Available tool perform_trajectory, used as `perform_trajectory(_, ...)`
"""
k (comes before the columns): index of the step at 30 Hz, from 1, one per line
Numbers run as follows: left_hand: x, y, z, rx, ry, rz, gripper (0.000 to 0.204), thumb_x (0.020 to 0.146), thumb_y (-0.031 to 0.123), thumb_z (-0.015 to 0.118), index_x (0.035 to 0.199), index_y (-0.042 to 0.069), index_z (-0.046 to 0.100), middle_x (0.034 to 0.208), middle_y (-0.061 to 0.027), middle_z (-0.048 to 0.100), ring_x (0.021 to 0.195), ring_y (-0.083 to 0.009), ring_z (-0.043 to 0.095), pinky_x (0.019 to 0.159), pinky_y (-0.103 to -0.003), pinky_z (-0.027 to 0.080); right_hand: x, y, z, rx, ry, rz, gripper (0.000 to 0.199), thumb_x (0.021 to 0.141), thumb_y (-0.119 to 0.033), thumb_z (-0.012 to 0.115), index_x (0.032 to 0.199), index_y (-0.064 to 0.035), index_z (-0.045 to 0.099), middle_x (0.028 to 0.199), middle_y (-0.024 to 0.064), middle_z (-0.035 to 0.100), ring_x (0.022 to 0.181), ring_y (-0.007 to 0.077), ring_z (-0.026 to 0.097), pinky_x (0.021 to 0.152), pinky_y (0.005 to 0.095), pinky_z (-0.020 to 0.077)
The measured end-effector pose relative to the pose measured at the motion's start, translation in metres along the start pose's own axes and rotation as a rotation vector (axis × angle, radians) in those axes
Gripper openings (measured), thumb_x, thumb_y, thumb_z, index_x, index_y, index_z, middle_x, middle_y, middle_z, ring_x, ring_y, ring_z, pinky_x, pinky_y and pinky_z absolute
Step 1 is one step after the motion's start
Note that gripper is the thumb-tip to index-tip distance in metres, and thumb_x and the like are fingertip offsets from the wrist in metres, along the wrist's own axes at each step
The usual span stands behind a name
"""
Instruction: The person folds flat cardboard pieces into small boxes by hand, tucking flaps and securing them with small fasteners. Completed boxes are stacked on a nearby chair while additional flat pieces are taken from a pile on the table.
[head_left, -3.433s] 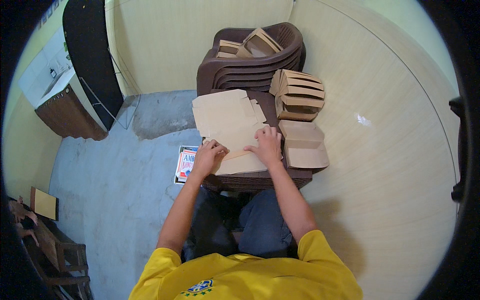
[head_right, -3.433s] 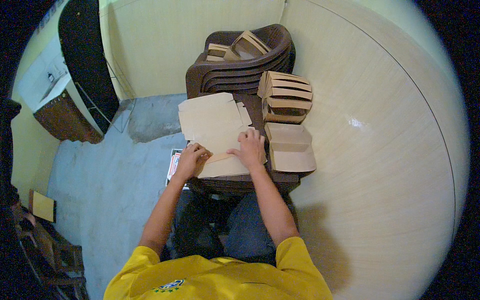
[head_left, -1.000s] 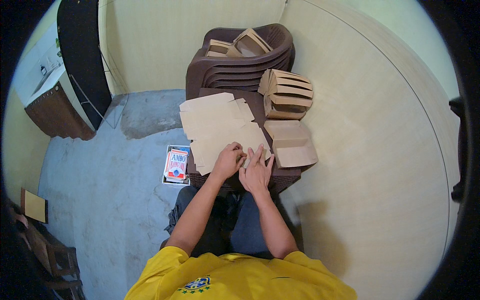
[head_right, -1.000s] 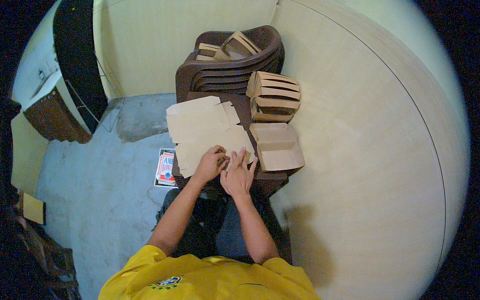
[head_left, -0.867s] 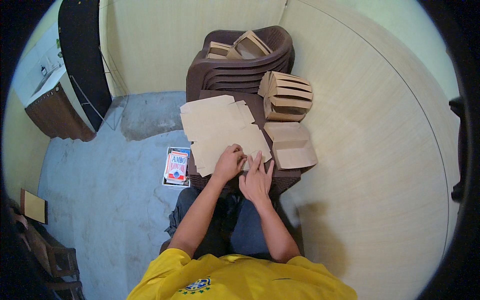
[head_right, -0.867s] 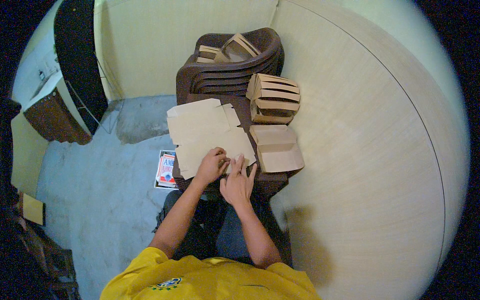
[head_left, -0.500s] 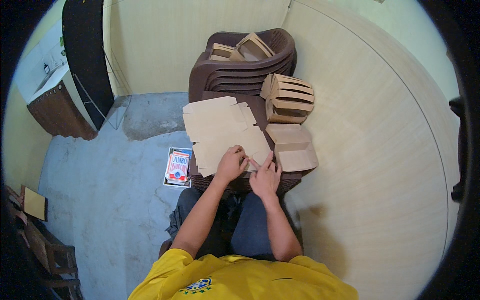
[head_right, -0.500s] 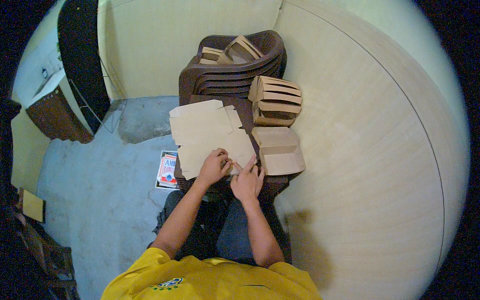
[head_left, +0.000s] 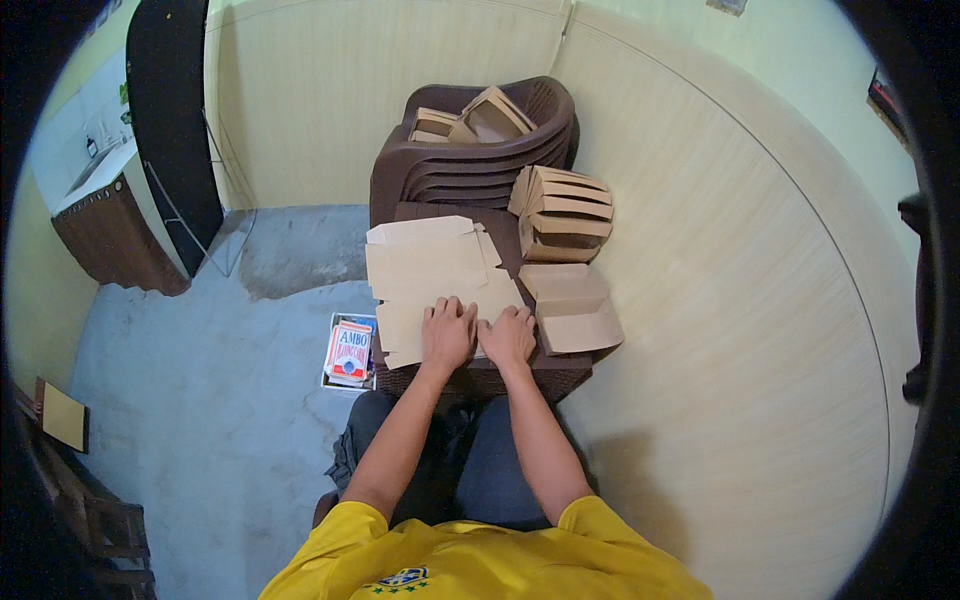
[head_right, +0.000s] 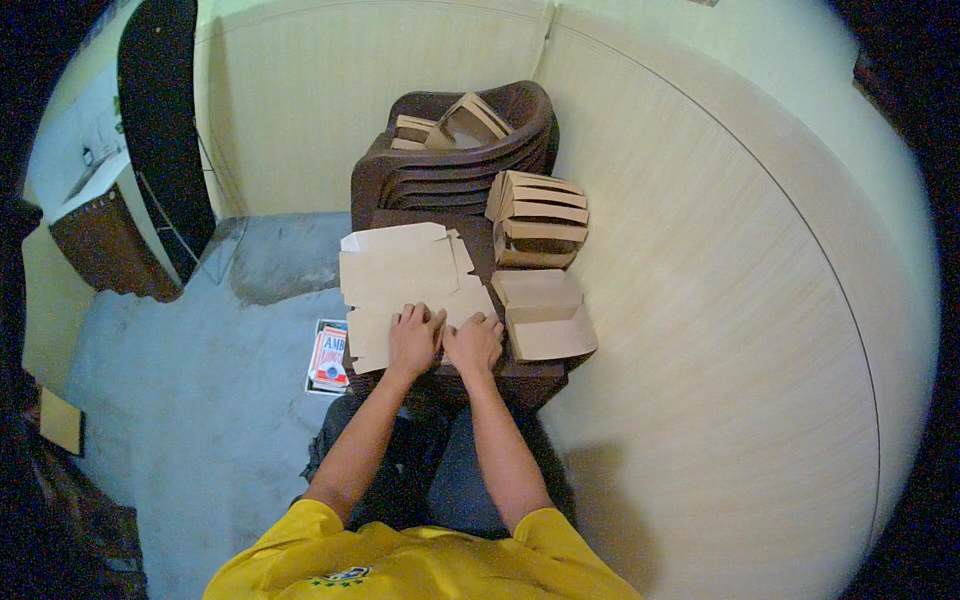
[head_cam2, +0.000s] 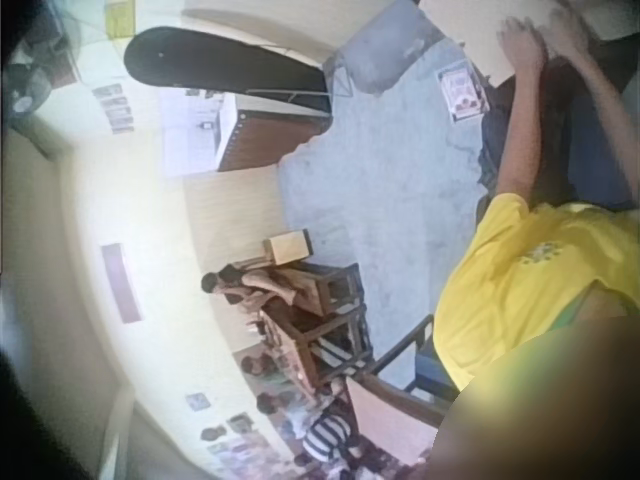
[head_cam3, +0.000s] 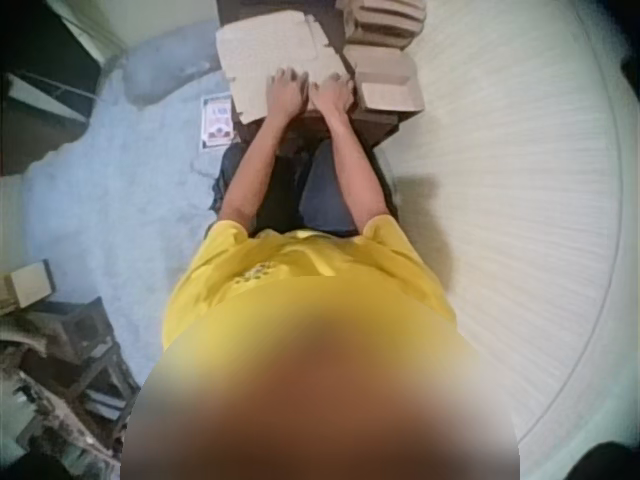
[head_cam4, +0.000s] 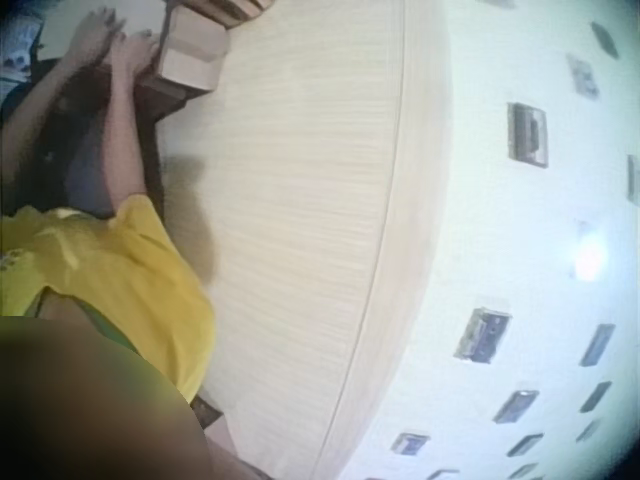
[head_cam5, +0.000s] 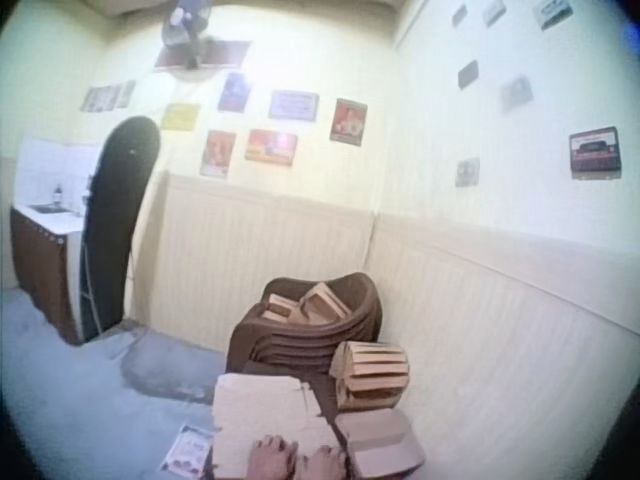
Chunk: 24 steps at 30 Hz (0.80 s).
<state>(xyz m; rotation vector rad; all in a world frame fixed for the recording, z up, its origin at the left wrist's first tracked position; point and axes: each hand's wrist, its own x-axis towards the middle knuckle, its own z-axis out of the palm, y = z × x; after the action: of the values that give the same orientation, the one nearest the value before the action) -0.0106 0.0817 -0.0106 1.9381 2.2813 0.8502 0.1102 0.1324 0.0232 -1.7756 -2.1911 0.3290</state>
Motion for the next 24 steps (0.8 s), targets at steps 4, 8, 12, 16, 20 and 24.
perform_trajectory(4,0.0,-0.008,0.005,0.028,0.029,0.047,0.044,0.099,0.027,0.065,0.141,0.011,0.067,0.155,-0.0162,0.056,0.153,-0.0379,0.044,0.129,-0.058,0.028,0.009,-0.009,0.01,0.05,0.01,0.062,0.07,0.091,-0.049,0.076,0.127,0.0109,0.063,0.143,0.0306,0.057,0.135,0.0443,0.055,0.106,0.0547,0.0525)
perform_trajectory(8,0.006,-0.015,0.014,0.046,-0.07,0.02,0.053,0.1,0.027,0.064,0.149,0.006,0.058,0.162,-0.0184,0.052,0.158,-0.0385,0.038,0.132,-0.057,0.024,0.022,-0.004,0.013,0.126,-0.017,0.018,0.065,0.091,-0.044,0.075,0.125,0.0107,0.064,0.131,0.0313,0.064,0.129,0.0446,0.059,0.106,0.0542,0.0513)
perform_trajectory(12,0.007,-0.019,0.018,-0.112,0.023,-0.038,0.054,0.101,0.024,0.062,0.15,0.003,0.056,0.159,-0.0213,0.055,0.154,-0.0379,0.044,0.131,-0.056,0.028,0.003,0.005,0.026,0.28,0.127,-0.341,0.053,0.093,-0.033,0.071,0.124,0.0095,0.064,0.121,0.0302,0.07,0.121,0.0458,0.063,0.104,0.0542,0.0505)
perform_trajectory(16,0.011,-0.033,0.007,-0.218,-0.005,-0.04,0.049,0.1,0.019,0.063,0.149,0.012,0.061,0.157,-0.0223,0.057,0.149,-0.0379,0.051,0.126,-0.055,0.037,-0.033,0.009,0.028,0.202,0.176,-0.605,0.047,0.096,-0.026,0.069,0.13,0.0064,0.062,0.132,0.028,0.068,0.123,0.0462,0.061,0.107,0.0549,0.0488)
perform_trajectory(20,0.016,-0.039,-0.007,-0.154,-0.101,0.067,0.043,0.099,0.023,0.068,0.142,0.02,0.069,0.156,-0.0171,0.059,0.146,-0.0364,0.054,0.121,-0.053,0.044,-0.056,0.012,0.009,0.214,0.099,-0.675,0.063,0.099,-0.03,0.068,0.149,0.0036,0.048,0.132,0.0283,0.069,0.127,0.0469,0.06,0.112,0.0552,0.046)
perform_trajectory(24,0.009,-0.032,-0.01,-0.128,-0.096,0.046,0.043,0.102,0.031,0.067,0.143,0.021,0.07,0.159,-0.0137,0.057,0.149,-0.0348,0.051,0.123,-0.05,0.042,-0.044,0.023,-0.006,0.657,-0.123,-0.442,0.074,0.107,-0.038,0.061,0.161,0.003,0.032,0.133,0.0265,0.072,0.133,0.0431,0.06,0.115,0.0534,0.0434)
